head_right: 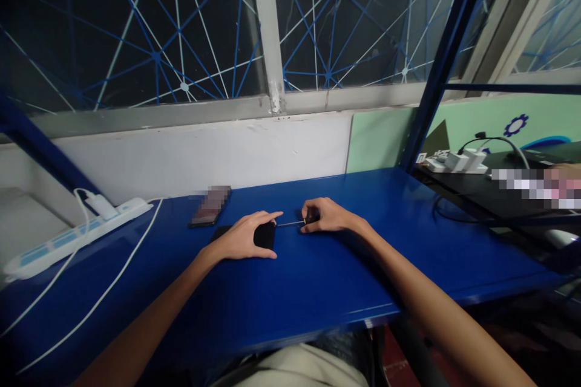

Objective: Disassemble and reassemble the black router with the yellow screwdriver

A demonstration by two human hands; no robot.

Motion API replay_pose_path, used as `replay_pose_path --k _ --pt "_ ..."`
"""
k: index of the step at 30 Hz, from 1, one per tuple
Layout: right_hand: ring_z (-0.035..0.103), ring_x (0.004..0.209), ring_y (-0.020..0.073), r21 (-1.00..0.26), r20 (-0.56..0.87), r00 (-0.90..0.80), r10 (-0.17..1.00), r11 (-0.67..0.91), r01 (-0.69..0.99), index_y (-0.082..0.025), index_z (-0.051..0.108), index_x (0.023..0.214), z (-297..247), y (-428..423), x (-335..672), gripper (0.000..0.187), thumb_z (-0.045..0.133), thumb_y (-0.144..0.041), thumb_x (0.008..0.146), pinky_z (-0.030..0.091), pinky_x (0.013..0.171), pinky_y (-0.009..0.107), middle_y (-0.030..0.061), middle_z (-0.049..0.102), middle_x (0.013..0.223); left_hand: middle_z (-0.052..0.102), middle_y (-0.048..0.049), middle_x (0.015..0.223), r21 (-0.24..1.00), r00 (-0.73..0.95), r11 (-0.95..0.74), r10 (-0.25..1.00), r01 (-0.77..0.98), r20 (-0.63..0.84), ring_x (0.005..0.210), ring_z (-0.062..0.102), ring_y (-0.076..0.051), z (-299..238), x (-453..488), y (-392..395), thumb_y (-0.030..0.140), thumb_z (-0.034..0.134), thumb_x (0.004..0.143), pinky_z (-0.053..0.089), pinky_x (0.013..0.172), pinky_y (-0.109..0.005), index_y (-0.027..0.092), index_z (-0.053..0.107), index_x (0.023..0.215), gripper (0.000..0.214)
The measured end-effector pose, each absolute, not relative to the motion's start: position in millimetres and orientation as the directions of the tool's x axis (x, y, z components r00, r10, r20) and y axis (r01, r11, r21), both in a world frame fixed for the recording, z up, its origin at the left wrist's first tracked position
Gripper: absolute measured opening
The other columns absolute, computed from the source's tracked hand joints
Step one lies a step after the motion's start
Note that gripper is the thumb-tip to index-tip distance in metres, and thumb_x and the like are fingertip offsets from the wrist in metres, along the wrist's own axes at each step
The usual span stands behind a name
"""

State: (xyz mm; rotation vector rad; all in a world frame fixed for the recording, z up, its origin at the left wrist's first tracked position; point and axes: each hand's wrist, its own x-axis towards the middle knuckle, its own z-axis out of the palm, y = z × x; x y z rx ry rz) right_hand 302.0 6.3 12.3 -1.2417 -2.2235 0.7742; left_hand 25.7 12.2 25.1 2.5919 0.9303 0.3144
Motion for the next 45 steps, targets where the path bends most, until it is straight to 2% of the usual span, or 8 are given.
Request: replay_pose_path --k 4,9,15,22,28,33,40,45 --pt "0.051 0.064 0.0123 -0.716 0.129 -0.456 0.881 0.401 0.571 -0.017 0.059 0.078 11.2 8.3 305.0 0.032 0.077 -0.039 0.064 0.038 0.058 0.024 -0.0001 0.058 0.074 0.057 -0.0065 0.121 0.413 0.757 -0.714 0.648 0.565 0.083 0.11 0.054 -0.03 26.4 26.3 11.3 0.057 0.076 0.066 0.043 0.091 -0.041 0.034 0.037 0.143 0.09" --pt "0.046 0.052 0.0098 -0.82 -0.021 -0.488 0.873 0.264 0.507 -0.015 0.062 0.079 13.2 7.7 307.1 0.037 0.071 -0.05 0.071 0.036 0.049 0.023 0.0001 0.057 0.067 0.057 -0.007 0.122 0.407 0.755 -0.716 0.649 0.567 0.092 0.111 0.054 -0.031 25.9 26.6 11.2 0.057 0.076 0.065 0.042 0.092 -0.042 0.035 0.039 0.142 0.088" --pt "0.039 0.051 0.0091 -0.741 0.035 -0.503 0.864 0.36 0.567 -0.013 0.066 0.069 17.2 5.0 307.4 0.052 0.05 -0.059 0.086 0.03 0.05 0.025 -0.0001 0.052 0.059 0.055 -0.0076 0.125 0.415 0.746 -0.712 0.657 0.567 0.108 0.113 0.053 -0.032 24.3 28.2 9.5 0.058 0.076 0.065 0.044 0.091 -0.04 0.033 0.042 0.14 0.086" --pt "0.048 0.063 0.0125 -0.775 0.072 -0.488 0.87 0.356 0.521 -0.016 0.059 0.079 15.2 7.6 307.6 0.038 0.078 -0.044 0.063 0.036 0.059 0.024 -0.0007 0.057 0.07 0.057 -0.007 0.119 0.401 0.754 -0.727 0.645 0.558 0.12 0.108 0.055 -0.031 23.6 29.1 8.5 0.059 0.077 0.064 0.045 0.088 -0.04 0.033 0.044 0.139 0.086" --pt "0.043 0.051 0.0094 -0.827 -0.04 -0.503 0.864 0.254 0.501 -0.015 0.06 0.076 14.9 7.8 310.9 0.036 0.071 -0.049 0.071 0.033 0.048 0.023 -0.0018 0.054 0.062 0.055 -0.008 0.123 0.403 0.754 -0.724 0.647 0.56 0.114 0.11 0.054 -0.031 24.0 29.4 7.3 0.061 0.075 0.064 0.044 0.09 -0.043 0.034 0.044 0.139 0.086" --pt "0.041 0.052 0.0098 -0.789 -0.031 -0.514 0.857 0.295 0.54 -0.013 0.066 0.069 20.6 4.3 308.6 0.049 0.053 -0.058 0.084 0.032 0.051 0.025 0.0011 0.055 0.06 0.054 -0.0084 0.125 0.405 0.75 -0.714 0.654 0.571 0.095 0.111 0.053 -0.032 24.3 29.4 6.0 0.061 0.074 0.066 0.045 0.088 -0.043 0.035 0.042 0.14 0.085" --pt "0.046 0.058 0.0105 -0.818 0.037 -0.475 0.879 0.3 0.491 -0.016 0.058 0.078 15.8 7.5 307.1 0.036 0.076 -0.045 0.065 0.035 0.055 0.024 -0.0012 0.058 0.068 0.053 -0.0083 0.126 0.396 0.754 -0.721 0.649 0.568 0.1 0.113 0.052 -0.033 21.9 28.5 8.7 0.062 0.074 0.066 0.044 0.09 -0.044 0.035 0.043 0.14 0.084" --pt "0.044 0.049 0.0091 -0.847 -0.041 -0.47 0.882 0.219 0.484 -0.015 0.061 0.077 16.1 7.6 309.4 0.037 0.073 -0.049 0.069 0.033 0.047 0.023 -0.0019 0.055 0.061 0.054 -0.0079 0.125 0.388 0.756 -0.724 0.647 0.57 0.096 0.112 0.052 -0.032 22.7 28.9 7.6 0.061 0.073 0.067 0.044 0.089 -0.042 0.035 0.043 0.14 0.083"
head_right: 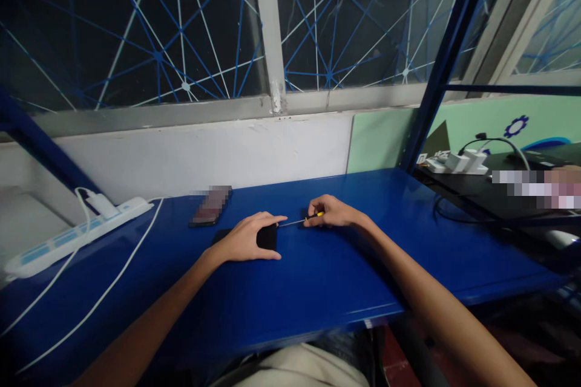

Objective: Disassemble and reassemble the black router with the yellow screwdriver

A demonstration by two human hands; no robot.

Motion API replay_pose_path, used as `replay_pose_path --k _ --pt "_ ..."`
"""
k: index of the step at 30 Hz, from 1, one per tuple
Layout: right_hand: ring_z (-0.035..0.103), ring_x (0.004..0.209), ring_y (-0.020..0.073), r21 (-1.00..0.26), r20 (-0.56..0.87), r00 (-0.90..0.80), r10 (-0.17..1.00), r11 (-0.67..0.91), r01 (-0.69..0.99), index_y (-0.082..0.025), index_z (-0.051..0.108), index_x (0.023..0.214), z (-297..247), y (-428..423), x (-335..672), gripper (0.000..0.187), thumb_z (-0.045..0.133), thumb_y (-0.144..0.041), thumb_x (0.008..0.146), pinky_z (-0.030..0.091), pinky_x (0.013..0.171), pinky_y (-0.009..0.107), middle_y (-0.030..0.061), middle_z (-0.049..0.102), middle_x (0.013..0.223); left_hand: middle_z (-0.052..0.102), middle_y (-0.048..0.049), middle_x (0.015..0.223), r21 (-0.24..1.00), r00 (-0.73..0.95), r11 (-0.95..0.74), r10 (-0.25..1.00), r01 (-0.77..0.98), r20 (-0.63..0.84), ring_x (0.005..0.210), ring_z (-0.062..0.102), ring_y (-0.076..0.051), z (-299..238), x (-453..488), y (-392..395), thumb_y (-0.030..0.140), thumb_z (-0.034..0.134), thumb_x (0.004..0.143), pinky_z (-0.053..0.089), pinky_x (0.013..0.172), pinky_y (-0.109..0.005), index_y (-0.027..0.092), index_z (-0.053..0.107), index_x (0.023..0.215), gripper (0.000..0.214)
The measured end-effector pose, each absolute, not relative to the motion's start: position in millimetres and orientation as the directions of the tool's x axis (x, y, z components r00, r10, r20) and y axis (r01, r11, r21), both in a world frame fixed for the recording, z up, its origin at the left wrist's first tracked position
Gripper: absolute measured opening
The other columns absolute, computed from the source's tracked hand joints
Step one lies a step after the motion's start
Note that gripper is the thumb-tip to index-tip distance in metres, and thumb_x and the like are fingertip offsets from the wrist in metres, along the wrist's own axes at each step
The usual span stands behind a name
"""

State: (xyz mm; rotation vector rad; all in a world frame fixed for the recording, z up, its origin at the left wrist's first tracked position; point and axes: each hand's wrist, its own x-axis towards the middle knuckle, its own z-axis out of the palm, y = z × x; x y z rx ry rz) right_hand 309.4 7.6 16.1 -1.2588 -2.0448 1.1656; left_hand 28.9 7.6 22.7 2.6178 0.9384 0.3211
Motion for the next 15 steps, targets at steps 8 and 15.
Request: replay_pose_path --k 8,15 --pt "0.04 0.049 0.0087 -0.792 -0.01 -0.479 0.878 0.286 0.539 -0.012 0.066 0.068 20.6 4.1 305.4 0.051 0.055 -0.06 0.082 0.029 0.048 0.024 -0.0002 0.052 0.055 0.054 -0.0082 0.123 0.387 0.758 -0.721 0.647 0.574 0.082 0.111 0.052 -0.033 24.3 29.4 6.6 0.062 0.072 0.067 0.045 0.087 -0.042 0.036 0.042 0.14 0.083" --pt "0.042 0.047 0.0077 -0.842 -0.013 -0.473 0.881 0.245 0.48 -0.016 0.057 0.082 15.9 6.8 308.0 0.039 0.078 -0.044 0.065 0.032 0.044 0.022 -0.0041 0.054 0.059 0.054 -0.0079 0.123 0.38 0.754 -0.721 0.651 0.58 0.085 0.11 0.053 -0.032 24.6 29.6 5.6 0.062 0.072 0.068 0.044 0.088 -0.042 0.036 0.043 0.139 0.081"
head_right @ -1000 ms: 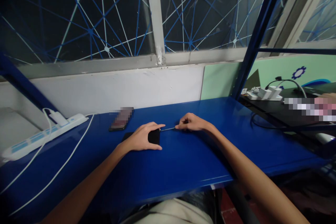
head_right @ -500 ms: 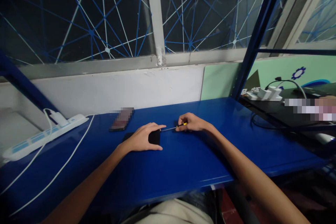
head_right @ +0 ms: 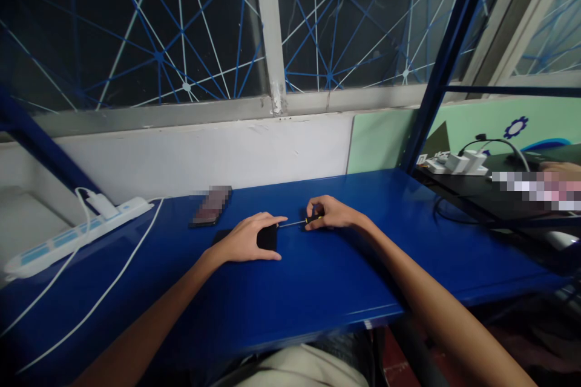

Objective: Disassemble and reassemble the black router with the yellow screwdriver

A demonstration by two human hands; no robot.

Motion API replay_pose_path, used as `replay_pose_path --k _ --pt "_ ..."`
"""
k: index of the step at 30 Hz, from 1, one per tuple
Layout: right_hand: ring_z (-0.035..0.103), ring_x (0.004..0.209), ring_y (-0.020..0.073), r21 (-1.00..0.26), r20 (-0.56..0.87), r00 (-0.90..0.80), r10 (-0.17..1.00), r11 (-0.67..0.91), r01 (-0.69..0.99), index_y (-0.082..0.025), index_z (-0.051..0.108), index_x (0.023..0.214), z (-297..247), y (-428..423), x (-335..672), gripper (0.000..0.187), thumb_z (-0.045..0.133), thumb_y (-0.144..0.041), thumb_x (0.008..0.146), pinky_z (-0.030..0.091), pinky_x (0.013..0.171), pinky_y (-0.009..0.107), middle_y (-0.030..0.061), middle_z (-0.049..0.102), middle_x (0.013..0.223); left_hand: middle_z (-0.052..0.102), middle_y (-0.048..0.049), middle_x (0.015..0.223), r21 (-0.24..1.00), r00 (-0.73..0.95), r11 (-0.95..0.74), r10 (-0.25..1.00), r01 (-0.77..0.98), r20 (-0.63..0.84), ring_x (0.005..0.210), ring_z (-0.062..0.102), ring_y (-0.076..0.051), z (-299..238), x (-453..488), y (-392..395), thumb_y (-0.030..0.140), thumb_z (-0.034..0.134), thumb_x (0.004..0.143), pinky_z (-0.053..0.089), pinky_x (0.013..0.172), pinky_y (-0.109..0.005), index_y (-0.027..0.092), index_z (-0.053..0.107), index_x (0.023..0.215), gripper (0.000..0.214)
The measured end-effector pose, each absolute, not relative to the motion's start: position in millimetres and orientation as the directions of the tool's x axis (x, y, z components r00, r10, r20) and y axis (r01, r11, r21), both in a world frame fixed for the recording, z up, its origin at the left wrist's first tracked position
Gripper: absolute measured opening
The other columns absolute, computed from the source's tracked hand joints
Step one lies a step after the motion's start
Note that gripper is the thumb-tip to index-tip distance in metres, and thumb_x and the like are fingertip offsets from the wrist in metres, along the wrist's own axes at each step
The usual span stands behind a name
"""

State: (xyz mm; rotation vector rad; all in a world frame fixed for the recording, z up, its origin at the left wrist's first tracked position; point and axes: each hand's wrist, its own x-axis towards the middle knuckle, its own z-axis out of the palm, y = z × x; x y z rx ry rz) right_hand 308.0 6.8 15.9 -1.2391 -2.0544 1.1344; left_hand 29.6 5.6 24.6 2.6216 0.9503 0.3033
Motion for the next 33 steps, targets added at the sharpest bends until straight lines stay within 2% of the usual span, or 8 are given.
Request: replay_pose_path --k 5,10,15,19,21,23,27,33 --pt "0.046 0.043 0.0085 -0.876 -0.076 -0.488 0.869 0.176 0.449 -0.015 0.058 0.074 13.4 7.8 308.5 0.038 0.075 -0.048 0.067 0.036 0.042 0.023 -0.0016 0.057 0.058 0.054 -0.0082 0.123 0.374 0.757 -0.724 0.649 0.58 0.083 0.109 0.053 -0.032 24.2 29.3 6.4 0.062 0.072 0.068 0.044 0.088 -0.043 0.036 0.042 0.14 0.082" --pt "0.045 0.043 0.0084 -0.851 -0.06 -0.502 0.863 0.219 0.477 -0.012 0.065 0.071 16.5 6.2 308.2 0.043 0.066 -0.055 0.075 0.034 0.042 0.023 0.0 0.055 0.056 0.055 -0.0085 0.122 0.376 0.756 -0.722 0.65 0.581 0.08 0.11 0.053 -0.033 24.5 29.6 6.4 0.063 0.072 0.067 0.045 0.087 -0.043 0.036 0.042 0.14 0.083" --pt "0.041 0.048 0.0085 -0.803 -0.003 -0.512 0.859 0.302 0.513 -0.012 0.065 0.066 18.2 5.3 307.1 0.049 0.058 -0.057 0.081 0.03 0.046 0.024 -0.0002 0.053 0.055 0.053 -0.0082 0.124 0.365 0.759 -0.728 0.646 0.58 0.082 0.111 0.052 -0.032 23.2 29.0 7.1 0.064 0.071 0.068 0.044 0.088 -0.043 0.036 0.041 0.14 0.083" --pt "0.044 0.054 0.0093 -0.793 0.033 -0.519 0.854 0.339 0.507 -0.013 0.064 0.073 15.5 7.7 307.2 0.039 0.071 -0.052 0.071 0.032 0.052 0.023 -0.002 0.055 0.061 0.053 -0.0081 0.125 0.363 0.754 -0.725 0.651 0.586 0.083 0.112 0.052 -0.032 22.5 28.6 7.7 0.064 0.072 0.067 0.044 0.089 -0.042 0.036 0.041 0.14 0.083" --pt "0.046 0.055 0.0097 -0.803 0.034 -0.498 0.867 0.32 0.503 -0.015 0.063 0.081 13.4 9.1 307.7 0.039 0.078 -0.047 0.065 0.035 0.052 0.023 -0.0022 0.057 0.065 0.053 -0.008 0.125 0.36 0.756 -0.726 0.65 0.585 0.082 0.112 0.052 -0.032 22.7 28.7 7.7 0.063 0.072 0.067 0.044 0.089 -0.042 0.037 0.041 0.14 0.083" --pt "0.046 0.053 0.0094 -0.827 0.01 -0.483 0.875 0.279 0.488 -0.016 0.061 0.083 11.9 9.5 307.9 0.04 0.079 -0.046 0.064 0.036 0.05 0.023 -0.0029 0.056 0.064 0.053 -0.0077 0.123 0.362 0.758 -0.729 0.647 0.581 0.084 0.111 0.053 -0.031 22.6 28.8 7.8 0.063 0.072 0.068 0.044 0.089 -0.043 0.036 0.042 0.14 0.082" --pt "0.045 0.05 0.0093 -0.861 -0.033 -0.503 0.864 0.231 0.453 -0.015 0.062 0.079 13.2 7.9 307.6 0.039 0.073 -0.051 0.069 0.037 0.048 0.023 -0.0024 0.054 0.062 0.054 -0.0076 0.123 0.37 0.76 -0.732 0.643 0.572 0.096 0.11 0.052 -0.031 21.7 28.7 8.1 0.061 0.073 0.067 0.044 0.09 -0.043 0.036 0.042 0.14 0.083" --pt "0.034 0.049 0.0084 -0.749 0.043 -0.508 0.86 0.365 0.553 -0.013 0.064 0.063 17.2 6.3 307.5 0.048 0.057 -0.058 0.081 0.026 0.048 0.025 -0.003 0.045 0.053 0.053 -0.0078 0.123 0.366 0.764 -0.733 0.64 0.574 0.083 0.11 0.052 -0.031 22.2 28.8 8.1 0.062 0.072 0.069 0.044 0.088 -0.043 0.037 0.04 0.14 0.082"
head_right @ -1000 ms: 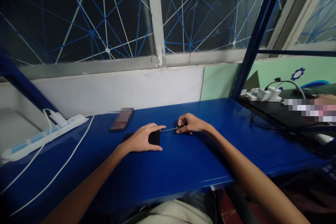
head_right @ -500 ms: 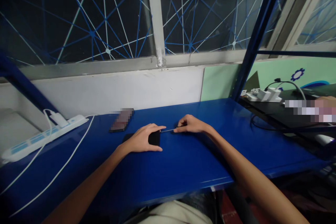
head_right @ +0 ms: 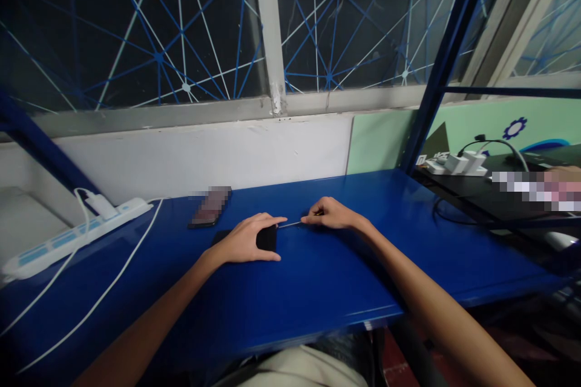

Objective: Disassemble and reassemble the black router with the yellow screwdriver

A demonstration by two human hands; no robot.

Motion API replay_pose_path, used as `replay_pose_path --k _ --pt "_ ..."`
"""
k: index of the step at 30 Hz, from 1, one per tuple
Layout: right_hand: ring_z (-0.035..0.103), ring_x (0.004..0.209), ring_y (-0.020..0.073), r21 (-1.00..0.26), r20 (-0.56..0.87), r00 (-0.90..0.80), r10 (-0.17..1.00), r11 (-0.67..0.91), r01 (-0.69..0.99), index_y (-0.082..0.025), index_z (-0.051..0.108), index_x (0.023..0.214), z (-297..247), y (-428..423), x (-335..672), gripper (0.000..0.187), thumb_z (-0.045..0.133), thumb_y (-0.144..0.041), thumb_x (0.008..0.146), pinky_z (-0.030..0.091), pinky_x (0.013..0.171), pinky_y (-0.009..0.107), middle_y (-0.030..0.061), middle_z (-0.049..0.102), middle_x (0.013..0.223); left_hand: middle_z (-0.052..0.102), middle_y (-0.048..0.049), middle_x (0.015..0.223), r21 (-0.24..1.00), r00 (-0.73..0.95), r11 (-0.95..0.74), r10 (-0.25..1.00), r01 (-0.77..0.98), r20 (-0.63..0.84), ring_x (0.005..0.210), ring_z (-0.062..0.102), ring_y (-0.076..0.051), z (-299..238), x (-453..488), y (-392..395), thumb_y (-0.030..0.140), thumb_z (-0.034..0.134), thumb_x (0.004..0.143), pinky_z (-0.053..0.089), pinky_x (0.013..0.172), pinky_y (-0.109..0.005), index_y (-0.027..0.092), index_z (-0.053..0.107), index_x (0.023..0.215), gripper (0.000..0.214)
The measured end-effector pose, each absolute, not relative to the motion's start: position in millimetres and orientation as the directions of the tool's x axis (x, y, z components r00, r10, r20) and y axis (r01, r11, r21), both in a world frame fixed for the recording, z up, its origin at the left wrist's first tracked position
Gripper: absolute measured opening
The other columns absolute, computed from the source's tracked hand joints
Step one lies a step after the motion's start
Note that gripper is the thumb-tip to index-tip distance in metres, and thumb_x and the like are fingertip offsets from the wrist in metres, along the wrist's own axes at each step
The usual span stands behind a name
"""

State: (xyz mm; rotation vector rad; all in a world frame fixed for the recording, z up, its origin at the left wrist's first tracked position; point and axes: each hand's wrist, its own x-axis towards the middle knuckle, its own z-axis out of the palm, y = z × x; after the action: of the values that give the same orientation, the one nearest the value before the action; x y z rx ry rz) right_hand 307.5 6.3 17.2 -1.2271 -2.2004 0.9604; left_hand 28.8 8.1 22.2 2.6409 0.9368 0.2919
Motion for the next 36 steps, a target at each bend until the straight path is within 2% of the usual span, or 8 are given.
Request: replay_pose_path --k 4,9,13,19,22,28,32,36 --pt "0.036 0.051 0.009 -0.762 0.052 -0.502 0.863 0.36 0.539 -0.013 0.066 0.07 15.9 6.8 305.3 0.045 0.059 -0.056 0.08 0.027 0.049 0.025 -0.0024 0.049 0.056 0.053 -0.0074 0.123 0.359 0.761 -0.731 0.643 0.58 0.079 0.111 0.052 -0.031 23.2 29.0 7.3 0.063 0.071 0.069 0.045 0.087 -0.042 0.037 0.04 0.14 0.082" --pt "0.045 0.053 0.0097 -0.814 0.039 -0.46 0.887 0.295 0.501 -0.015 0.062 0.083 10.6 9.4 306.1 0.041 0.079 -0.046 0.063 0.033 0.049 0.022 -0.0028 0.055 0.062 0.054 -0.0076 0.123 0.357 0.766 -0.737 0.637 0.573 0.085 0.111 0.052 -0.031 22.7 28.9 7.5 0.063 0.071 0.069 0.044 0.088 -0.041 0.036 0.041 0.14 0.082" --pt "0.047 0.049 0.0099 -0.849 -0.029 -0.495 0.868 0.24 0.471 -0.014 0.062 0.078 11.4 8.7 307.7 0.04 0.073 -0.052 0.069 0.036 0.047 0.023 -0.0008 0.056 0.061 0.054 -0.007 0.122 0.354 0.766 -0.741 0.636 0.571 0.094 0.109 0.053 -0.031 22.1 28.7 7.6 0.063 0.071 0.069 0.045 0.087 -0.04 0.036 0.041 0.14 0.081" --pt "0.037 0.047 0.008 -0.781 -0.002 -0.498 0.867 0.31 0.542 -0.012 0.067 0.067 17.4 4.8 305.6 0.054 0.053 -0.062 0.083 0.028 0.047 0.024 -0.0003 0.052 0.054 0.054 -0.0076 0.123 0.356 0.765 -0.734 0.64 0.579 0.075 0.11 0.053 -0.032 23.1 29.1 6.5 0.063 0.069 0.07 0.045 0.086 -0.041 0.037 0.04 0.141 0.081" --pt "0.04 0.052 0.0094 -0.776 0.009 -0.503 0.864 0.323 0.542 -0.012 0.068 0.07 17.8 4.9 304.8 0.05 0.057 -0.06 0.081 0.03 0.05 0.025 -0.0001 0.054 0.058 0.053 -0.0081 0.124 0.361 0.763 -0.731 0.642 0.579 0.074 0.111 0.052 -0.032 23.0 29.3 6.6 0.063 0.07 0.07 0.044 0.088 -0.042 0.037 0.04 0.141 0.081" --pt "0.048 0.056 0.0106 -0.818 0.03 -0.478 0.878 0.297 0.493 -0.015 0.063 0.08 16.2 6.5 306.3 0.038 0.077 -0.047 0.064 0.036 0.052 0.024 -0.0008 0.058 0.066 0.054 -0.0071 0.123 0.363 0.765 -0.735 0.638 0.573 0.084 0.11 0.052 -0.031 22.4 29.3 7.4 0.062 0.071 0.069 0.044 0.088 -0.041 0.036 0.041 0.14 0.081" --pt "0.044 0.049 0.0094 -0.826 -0.048 -0.497 0.866 0.245 0.507 -0.014 0.064 0.077 16.9 6.3 307.7 0.041 0.068 -0.055 0.072 0.034 0.046 0.023 -0.0011 0.054 0.06 0.054 -0.0074 0.122 0.363 0.768 -0.736 0.636 0.572 0.078 0.11 0.052 -0.031 22.9 29.1 7.1 0.062 0.07 0.07 0.044 0.088 -0.042 0.036 0.04 0.141 0.082" --pt "0.038 0.049 0.0086 -0.747 0.018 -0.518 0.855 0.355 0.561 -0.013 0.067 0.068 17.9 6.5 308.3 0.048 0.058 -0.059 0.08 0.03 0.048 0.024 -0.0013 0.05 0.056 0.054 -0.0081 0.123 0.364 0.763 -0.729 0.642 0.58 0.068 0.111 0.051 -0.032 23.3 29.0 6.6 0.062 0.07 0.07 0.044 0.088 -0.043 0.036 0.04 0.141 0.081"
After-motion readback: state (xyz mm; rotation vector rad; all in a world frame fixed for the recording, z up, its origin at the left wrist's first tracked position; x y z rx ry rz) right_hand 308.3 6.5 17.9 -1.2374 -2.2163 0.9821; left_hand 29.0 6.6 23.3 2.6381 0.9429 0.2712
